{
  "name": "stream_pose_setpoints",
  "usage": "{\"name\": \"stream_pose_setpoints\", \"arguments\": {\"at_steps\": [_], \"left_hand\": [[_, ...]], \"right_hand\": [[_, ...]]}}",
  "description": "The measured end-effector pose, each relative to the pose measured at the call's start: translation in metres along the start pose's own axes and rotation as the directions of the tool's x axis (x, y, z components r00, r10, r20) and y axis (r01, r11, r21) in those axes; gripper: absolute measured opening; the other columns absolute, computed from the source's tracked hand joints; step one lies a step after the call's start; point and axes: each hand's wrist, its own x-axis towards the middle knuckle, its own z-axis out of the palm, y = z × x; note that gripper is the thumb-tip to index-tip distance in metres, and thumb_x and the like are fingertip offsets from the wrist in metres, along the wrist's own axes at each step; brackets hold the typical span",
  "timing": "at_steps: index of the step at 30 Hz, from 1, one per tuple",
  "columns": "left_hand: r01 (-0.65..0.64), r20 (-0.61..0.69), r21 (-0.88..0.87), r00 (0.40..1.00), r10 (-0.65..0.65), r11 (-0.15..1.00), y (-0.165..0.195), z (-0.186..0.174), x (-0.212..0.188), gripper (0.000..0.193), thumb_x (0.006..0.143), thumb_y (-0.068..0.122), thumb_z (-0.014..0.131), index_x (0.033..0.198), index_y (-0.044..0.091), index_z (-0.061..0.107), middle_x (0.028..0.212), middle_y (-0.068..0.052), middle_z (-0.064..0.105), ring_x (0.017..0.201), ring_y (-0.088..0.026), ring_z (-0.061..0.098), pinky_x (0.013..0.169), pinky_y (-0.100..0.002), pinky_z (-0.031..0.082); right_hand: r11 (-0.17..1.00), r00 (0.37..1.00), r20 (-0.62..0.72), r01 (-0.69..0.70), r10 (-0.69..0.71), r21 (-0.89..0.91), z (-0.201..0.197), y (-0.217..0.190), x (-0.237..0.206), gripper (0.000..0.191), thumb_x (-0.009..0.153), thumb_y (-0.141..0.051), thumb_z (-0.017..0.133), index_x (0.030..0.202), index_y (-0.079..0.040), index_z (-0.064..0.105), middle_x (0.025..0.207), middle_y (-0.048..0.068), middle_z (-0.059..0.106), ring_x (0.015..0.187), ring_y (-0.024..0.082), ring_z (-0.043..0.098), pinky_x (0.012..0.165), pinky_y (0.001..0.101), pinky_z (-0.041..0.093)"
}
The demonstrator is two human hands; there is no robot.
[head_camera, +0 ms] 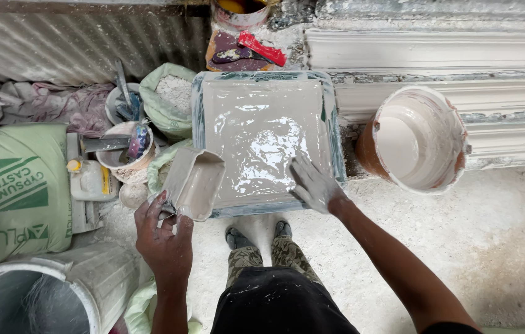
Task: The person scoops white plaster slip by hand from a bucket and spreads it over a square green decorative mold panel, working it into the recessed pattern. They then dip a sheet of fiberglass mesh into a bucket of slip and lay it over the coated mold, pressing it in and adding more slip from a small container.
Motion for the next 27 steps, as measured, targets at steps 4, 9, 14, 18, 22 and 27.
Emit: {"name": "stream_pose_setpoints", "arguments": {"at_steps": [4,9,14,18,22,27], "left_hand": [[-0.012,-0.019,0.033,1.0,0.012,0.999,0.001,-0.007,-0.005,0.051,0.085,-0.015,0.061,0.135,-0.012,0.056,0.138,-0.016,0.045,0.123,-0.026,0.06,0.099,-0.036,0.061],[-0.012,-0.058,0.053,0.998,0.016,0.999,-0.004,-0.015,-0.015,0.05,0.087,-0.014,0.059,0.136,-0.011,0.054,0.139,-0.017,0.046,0.127,-0.027,0.06,0.103,-0.037,0.061],[0.013,-0.091,0.078,0.996,-0.005,0.997,-0.011,-0.018,-0.018,0.05,0.087,-0.013,0.061,0.137,-0.009,0.055,0.139,-0.016,0.045,0.126,-0.026,0.06,0.099,-0.037,0.059],[0.007,-0.103,0.079,0.995,0.001,0.997,-0.01,-0.019,-0.017,0.051,0.087,-0.013,0.062,0.137,-0.007,0.056,0.139,-0.016,0.046,0.124,-0.025,0.061,0.1,-0.035,0.062],[0.036,-0.12,0.103,0.992,-0.024,0.994,-0.007,-0.019,-0.02,0.051,0.087,-0.014,0.062,0.137,-0.008,0.056,0.138,-0.017,0.046,0.124,-0.026,0.061,0.1,-0.036,0.061],[0.017,-0.139,0.124,0.99,0.0,0.992,-0.005,-0.023,-0.022,0.05,0.088,-0.012,0.063,0.137,-0.007,0.056,0.139,-0.017,0.046,0.125,-0.025,0.061,0.1,-0.036,0.062]], "right_hand": [[0.979,0.981,0.042,0.19,-0.187,-0.078,-0.009,-0.002,0.01,0.08,0.104,-0.058,0.03,0.161,-0.006,0.009,0.168,0.02,0.009,0.154,0.042,0.017,0.121,0.0561,0.015],[0.914,0.895,0.186,0.39,-0.405,0.114,-0.003,-0.009,-0.02,0.084,0.1,-0.051,0.043,0.161,-0.007,0.007,0.169,0.023,0.006,0.155,0.04,0.015,0.121,0.0529,0.022],[0.908,0.891,0.174,0.413,-0.419,0.071,0.0,-0.02,0.0,0.084,0.099,-0.049,0.047,0.162,-0.007,0.011,0.169,0.018,0.01,0.153,0.035,0.017,0.124,0.0504,0.019],[0.908,0.907,-0.039,0.42,-0.42,-0.009,-0.002,-0.03,0.035,0.077,0.106,-0.047,0.041,0.16,-0.001,0.012,0.168,0.026,0.01,0.156,0.039,0.018,0.125,0.0492,0.017],[0.877,0.87,0.109,0.481,-0.48,0.028,0.006,-0.068,0.043,0.077,0.103,-0.049,0.038,0.162,-0.005,0.014,0.17,0.022,0.01,0.157,0.034,0.018,0.126,0.0496,0.012],[0.845,0.841,0.092,0.524,-0.534,0.108,-0.007,-0.096,0.042,0.074,0.103,-0.049,0.038,0.161,-0.009,0.016,0.17,0.016,0.013,0.155,0.034,0.018,0.126,0.0463,0.015]]}}
